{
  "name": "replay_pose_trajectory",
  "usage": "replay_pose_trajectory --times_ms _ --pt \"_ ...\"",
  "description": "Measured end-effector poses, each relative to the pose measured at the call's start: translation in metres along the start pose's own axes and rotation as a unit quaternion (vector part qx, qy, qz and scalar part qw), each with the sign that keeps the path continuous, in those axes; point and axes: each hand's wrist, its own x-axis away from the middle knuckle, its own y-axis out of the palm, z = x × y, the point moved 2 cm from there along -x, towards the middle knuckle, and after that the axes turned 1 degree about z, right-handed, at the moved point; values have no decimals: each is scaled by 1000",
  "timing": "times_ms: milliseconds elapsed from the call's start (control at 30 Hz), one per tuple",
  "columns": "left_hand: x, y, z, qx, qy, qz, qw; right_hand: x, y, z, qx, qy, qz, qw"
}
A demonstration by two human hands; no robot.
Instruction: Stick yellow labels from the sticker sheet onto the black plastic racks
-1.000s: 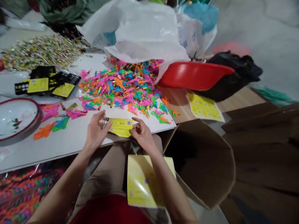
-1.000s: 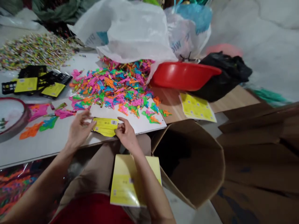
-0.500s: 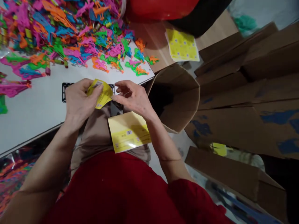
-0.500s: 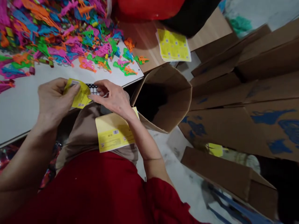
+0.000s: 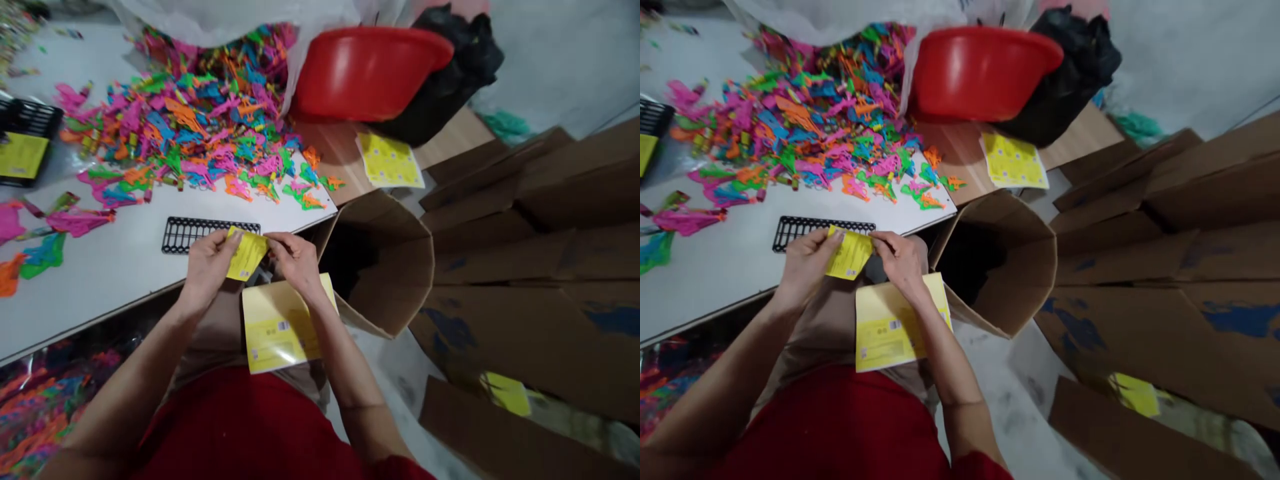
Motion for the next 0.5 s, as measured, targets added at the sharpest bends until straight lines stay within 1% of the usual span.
replay_pose_trajectory --times_ms 100,300,433,500 --pt "1 0 -2 32 -12 9 999 -4 3 0 -20 25 3 999" --pt "6 2 -4 77 -9 29 997 -9 9 -3 -63 58 17 996" --pt "6 4 -7 98 -23 28 994 -10 7 0 -77 66 21 995" --pt "6 4 -7 97 -25 27 995 -11 5 1 -87 69 10 994"
